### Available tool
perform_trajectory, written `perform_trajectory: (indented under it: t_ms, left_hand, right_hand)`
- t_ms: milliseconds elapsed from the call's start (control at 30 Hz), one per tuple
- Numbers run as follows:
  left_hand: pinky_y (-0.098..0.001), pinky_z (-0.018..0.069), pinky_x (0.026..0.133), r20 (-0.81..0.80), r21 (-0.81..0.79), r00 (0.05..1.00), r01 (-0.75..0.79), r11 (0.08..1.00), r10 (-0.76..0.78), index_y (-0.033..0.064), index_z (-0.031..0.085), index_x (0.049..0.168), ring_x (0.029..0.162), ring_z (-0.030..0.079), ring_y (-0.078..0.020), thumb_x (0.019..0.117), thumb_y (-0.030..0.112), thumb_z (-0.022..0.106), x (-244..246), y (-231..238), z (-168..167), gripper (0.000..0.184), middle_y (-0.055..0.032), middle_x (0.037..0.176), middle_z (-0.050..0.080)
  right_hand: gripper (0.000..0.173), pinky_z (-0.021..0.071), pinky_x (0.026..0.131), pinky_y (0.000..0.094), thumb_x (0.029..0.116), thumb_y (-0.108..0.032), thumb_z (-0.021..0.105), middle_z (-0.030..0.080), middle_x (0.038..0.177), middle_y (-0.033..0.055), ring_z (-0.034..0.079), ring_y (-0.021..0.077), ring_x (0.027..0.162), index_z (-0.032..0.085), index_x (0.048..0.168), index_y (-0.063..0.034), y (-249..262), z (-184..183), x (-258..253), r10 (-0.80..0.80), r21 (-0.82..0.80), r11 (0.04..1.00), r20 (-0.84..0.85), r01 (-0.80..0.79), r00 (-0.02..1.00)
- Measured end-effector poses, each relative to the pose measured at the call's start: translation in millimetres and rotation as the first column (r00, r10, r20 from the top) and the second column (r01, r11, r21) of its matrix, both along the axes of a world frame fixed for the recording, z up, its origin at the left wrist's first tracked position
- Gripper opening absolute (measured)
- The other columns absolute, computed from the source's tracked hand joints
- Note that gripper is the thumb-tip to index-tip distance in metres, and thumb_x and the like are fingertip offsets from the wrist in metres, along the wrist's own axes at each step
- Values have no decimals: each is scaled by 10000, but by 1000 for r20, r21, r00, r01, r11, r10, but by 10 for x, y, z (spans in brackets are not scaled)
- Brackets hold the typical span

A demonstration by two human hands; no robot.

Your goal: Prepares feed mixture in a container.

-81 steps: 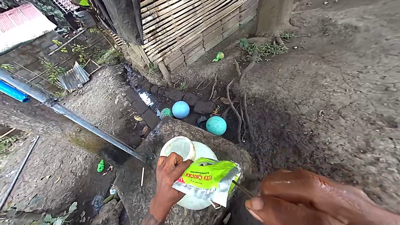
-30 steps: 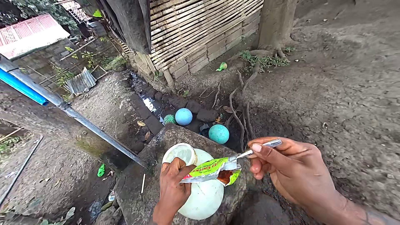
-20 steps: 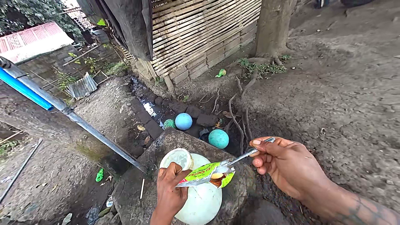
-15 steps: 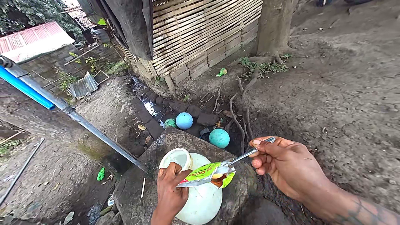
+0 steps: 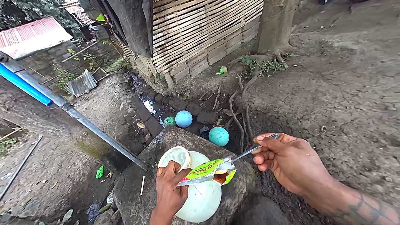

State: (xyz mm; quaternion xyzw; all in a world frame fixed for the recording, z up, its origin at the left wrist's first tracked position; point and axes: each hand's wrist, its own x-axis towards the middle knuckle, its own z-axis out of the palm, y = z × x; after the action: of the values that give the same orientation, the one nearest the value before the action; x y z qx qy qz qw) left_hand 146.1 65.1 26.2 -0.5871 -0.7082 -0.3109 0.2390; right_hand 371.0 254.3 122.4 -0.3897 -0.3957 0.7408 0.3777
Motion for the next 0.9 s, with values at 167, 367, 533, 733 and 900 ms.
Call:
perform_trajectory:
  t_ms: [167,367,533,733,900]
  left_hand:
    - [-288,371,753,16,3,1000,-2,1000,2,227,762,896,728,494,-76,1022,463,486,-16,3,-9,385,13,773,531]
    - [-279,366,750,37,15,999,2,1000,-3,227,745,888,723,485,-65,1028,484,487,-29,-14,-13,391,24,773,522]
    - [-279,360,749,54,21,999,-2,1000,1,227,730,870,720,475,-63,1034,522,463,-46,-40,-26,430,28,773,512]
    - [-298,382,779,35,57,999,39,998,-41,245,740,888,743,505,-96,1021,439,484,15,-126,-36,347,3,779,532]
    - [-342,382,804,-17,55,996,85,995,-85,267,752,925,783,531,-143,971,378,534,93,-188,-54,249,-10,810,555]
  right_hand:
    - [150,527,355,251,1060,-4,474,639,560,54,615,123,397,556,934,-10,71,-8,30,-25,-13,1000,18,25,1000]
    - [149,522,353,242,1060,-12,476,634,560,45,606,112,393,557,935,-18,149,55,91,-54,27,998,34,53,998]
    - [160,512,349,231,1059,-21,473,625,557,25,595,98,390,552,922,-34,260,110,140,-115,56,992,45,112,992]
    - [153,510,361,210,1063,-33,467,637,585,6,593,78,402,545,932,-49,334,162,4,-169,77,983,27,166,985]
    - [138,528,376,219,1067,-27,467,646,594,18,613,91,419,541,951,-40,156,174,-377,-93,110,990,1,93,996]
